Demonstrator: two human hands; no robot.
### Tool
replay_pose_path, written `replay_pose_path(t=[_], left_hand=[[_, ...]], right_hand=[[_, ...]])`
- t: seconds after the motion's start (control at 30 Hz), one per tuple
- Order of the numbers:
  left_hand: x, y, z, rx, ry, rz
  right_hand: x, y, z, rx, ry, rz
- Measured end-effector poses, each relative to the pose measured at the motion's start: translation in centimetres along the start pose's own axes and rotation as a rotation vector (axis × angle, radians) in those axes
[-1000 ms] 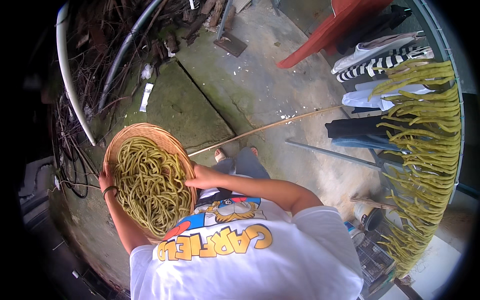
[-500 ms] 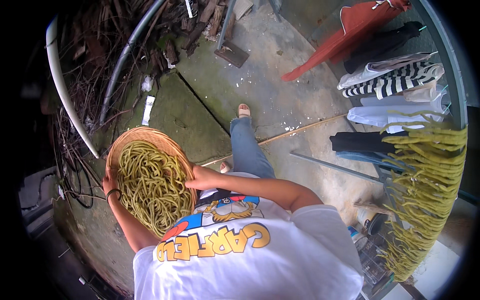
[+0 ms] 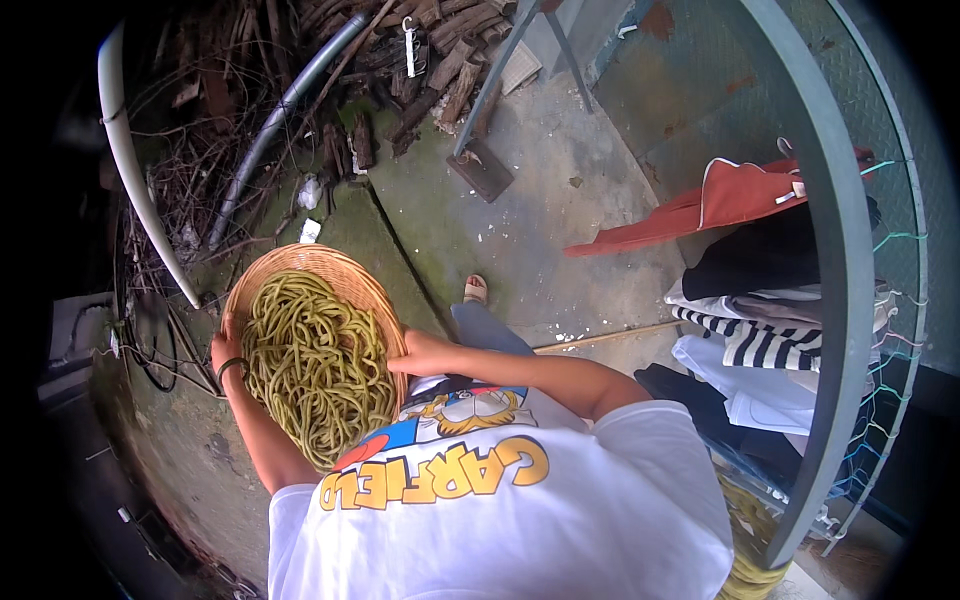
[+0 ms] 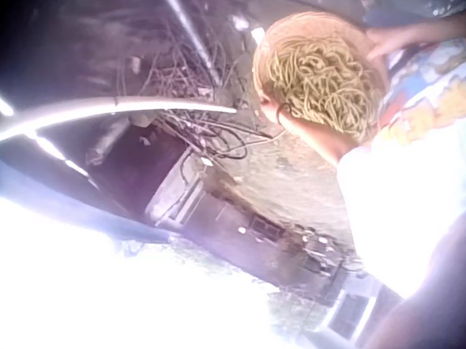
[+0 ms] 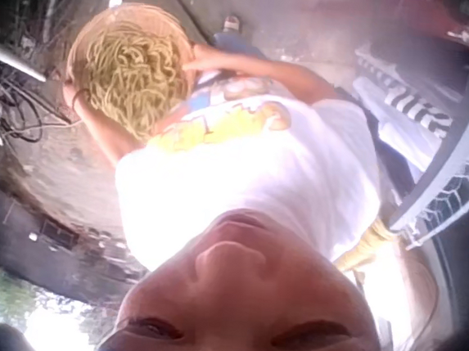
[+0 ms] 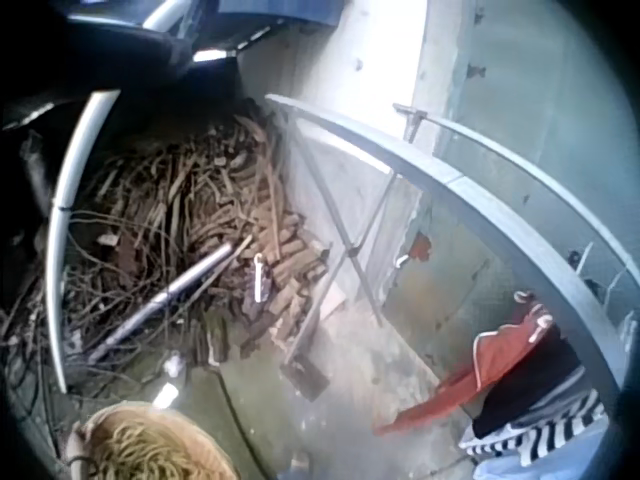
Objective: The person hangs green beans onto a metal laundry rack by hand, picking them from a woven basket and arranging them along the rack.
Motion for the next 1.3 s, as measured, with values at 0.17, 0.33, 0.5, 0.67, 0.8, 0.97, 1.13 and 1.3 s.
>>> replay_pose_path(t=[0.17, 0.33, 0.5, 0.67, 0.8, 0.97, 1.13, 1.3], left_hand=[[-3.2, -2.0, 0.6, -0.002, 0.096, 0.071], [-8.8, -5.9, 0.7, -0.037, 0.252, 0.091], [-16.5, -11.1, 1.8, -0.031, 0.417, 0.058], [-25.3, -16.7, 3.7, -0.015, 0.694, -0.05], [-32.4, -20.8, 6.8, -0.045, 0.901, -0.08], [-37.5, -23.2, 13.2, -0.076, 1.224, -0.128], [-42.3, -21.0, 19.4, 0.02, 1.783, 0.124], [-43.4, -19.0, 27.3, 0.146, 2.13, 0.165]], right_hand=[[0.4, 1.0, 1.8, -0.092, -0.071, 0.066], [3.2, 2.6, 4.5, -0.246, -0.025, 0.014], [4.5, 5.1, 6.5, -0.442, -0.046, -0.016], [12.3, 8.8, 8.7, -0.737, -0.133, -0.189], [18.1, 12.0, 10.2, -1.113, -0.191, -0.263], [21.5, 18.0, 11.9, -1.316, 0.013, -0.455], [19.9, 23.5, 8.4, -1.631, -0.01, -0.627], [20.8, 29.2, 3.7, -1.969, -0.145, -0.697]])
Point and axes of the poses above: each hand's wrist, its own z-axis away from the middle knuckle, its own y-axis out of the palm, x = y × z, the point moved 4 cm from there along -z, towards the middle knuckle, and after that the axes turned 10 degrees about -y, right-handed, at the moved point
